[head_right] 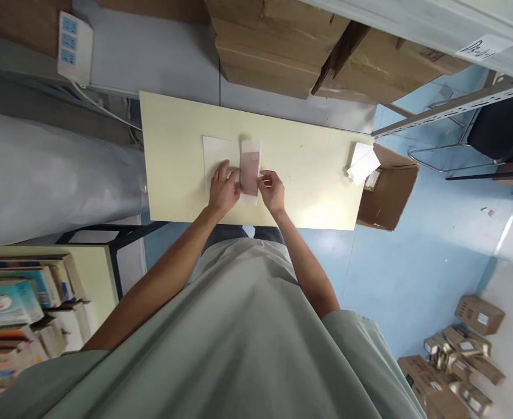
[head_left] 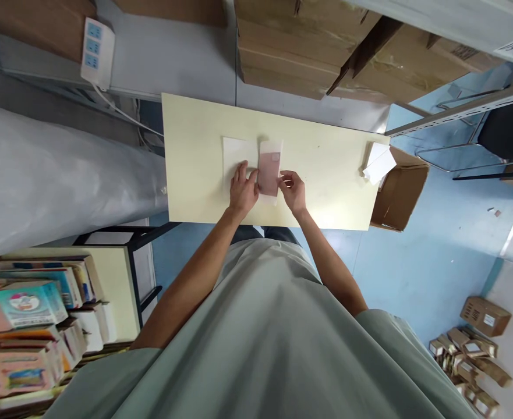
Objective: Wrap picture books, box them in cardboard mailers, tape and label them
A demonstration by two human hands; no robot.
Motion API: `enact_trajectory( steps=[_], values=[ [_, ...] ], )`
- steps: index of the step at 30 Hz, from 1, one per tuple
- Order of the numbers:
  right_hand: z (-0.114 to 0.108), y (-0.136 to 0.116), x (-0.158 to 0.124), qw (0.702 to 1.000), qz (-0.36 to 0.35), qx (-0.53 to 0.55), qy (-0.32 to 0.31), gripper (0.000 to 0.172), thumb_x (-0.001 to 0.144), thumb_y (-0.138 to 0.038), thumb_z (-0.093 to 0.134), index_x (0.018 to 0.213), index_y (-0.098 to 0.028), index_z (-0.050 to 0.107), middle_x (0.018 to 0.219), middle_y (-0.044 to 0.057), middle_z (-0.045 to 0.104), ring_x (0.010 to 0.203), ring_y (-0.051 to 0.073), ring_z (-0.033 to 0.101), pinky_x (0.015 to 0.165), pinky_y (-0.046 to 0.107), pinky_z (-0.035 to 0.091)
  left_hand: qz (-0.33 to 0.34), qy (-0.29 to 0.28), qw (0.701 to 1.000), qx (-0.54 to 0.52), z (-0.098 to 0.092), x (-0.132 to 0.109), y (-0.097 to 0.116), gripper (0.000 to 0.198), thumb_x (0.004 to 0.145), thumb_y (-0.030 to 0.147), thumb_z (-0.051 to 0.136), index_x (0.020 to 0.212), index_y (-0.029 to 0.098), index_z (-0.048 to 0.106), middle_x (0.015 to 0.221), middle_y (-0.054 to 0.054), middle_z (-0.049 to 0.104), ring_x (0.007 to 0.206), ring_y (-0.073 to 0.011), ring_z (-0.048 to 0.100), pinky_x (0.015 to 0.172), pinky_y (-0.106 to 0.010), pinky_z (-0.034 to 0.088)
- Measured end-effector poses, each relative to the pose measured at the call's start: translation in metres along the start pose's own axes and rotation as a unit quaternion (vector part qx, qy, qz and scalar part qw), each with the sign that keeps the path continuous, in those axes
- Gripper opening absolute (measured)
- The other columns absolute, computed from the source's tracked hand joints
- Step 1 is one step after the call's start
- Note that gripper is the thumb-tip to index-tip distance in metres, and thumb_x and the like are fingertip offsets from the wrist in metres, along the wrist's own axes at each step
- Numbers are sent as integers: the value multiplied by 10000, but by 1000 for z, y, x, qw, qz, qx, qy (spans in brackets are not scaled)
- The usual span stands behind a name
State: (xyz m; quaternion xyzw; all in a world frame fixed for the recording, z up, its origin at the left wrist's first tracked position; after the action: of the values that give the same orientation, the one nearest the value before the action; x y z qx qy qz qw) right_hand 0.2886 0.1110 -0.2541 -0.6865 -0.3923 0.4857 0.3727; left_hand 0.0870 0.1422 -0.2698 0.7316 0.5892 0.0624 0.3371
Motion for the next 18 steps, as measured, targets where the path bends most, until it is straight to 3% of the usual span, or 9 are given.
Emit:
enact_trajectory(
  steps=[6,10,13,18],
  values=[
    [46,-33,-9,997,-21,-76,-25,361,1074,-611,673,1206,-277,645,1035,36,781,919,209,775,907,383,650,23,5,1000,-6,-19,-9,-27,593,1081,258,549,1668,177,527,1853,-196,428,1764,-372,344,1412,-608,377],
    [84,-46,-7,988,-19,-149,-45,259,1102,-536,657,1154,-284,628,1026,32,795,910,213,780,934,396,660,9,12,1000,-4,-36,-26,-50,630,1078,280,534,1702,194,524,1843,-169,462,1790,-382,279,1434,-645,307],
    [116,-45,0,975,-11,-211,-63,209,1104,-495,661,1113,-292,612,1044,36,805,955,241,782,981,450,668,10,6,1000,-6,-47,-35,-62,655,1060,273,555,1712,222,536,1805,-139,530,1803,-375,242,1454,-654,240],
    [157,-29,12,955,11,-287,-77,80,1110,-360,612,1097,-283,597,1149,92,791,1117,322,768,1040,564,662,0,-15,1000,1,-59,-33,-76,662,1009,165,512,1661,228,610,1754,-103,599,1773,-354,330,1433,-629,307]
  ],
)
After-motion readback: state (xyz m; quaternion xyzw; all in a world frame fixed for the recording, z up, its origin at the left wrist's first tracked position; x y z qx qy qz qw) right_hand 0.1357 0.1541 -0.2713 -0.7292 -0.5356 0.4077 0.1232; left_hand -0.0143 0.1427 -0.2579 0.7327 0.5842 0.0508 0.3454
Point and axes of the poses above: each hand's wrist, its own x-axis towards the middle knuckle, its own z-axis out of the palm, y = z × x, the point moved 3 cm from there along x, towards the middle knuckle
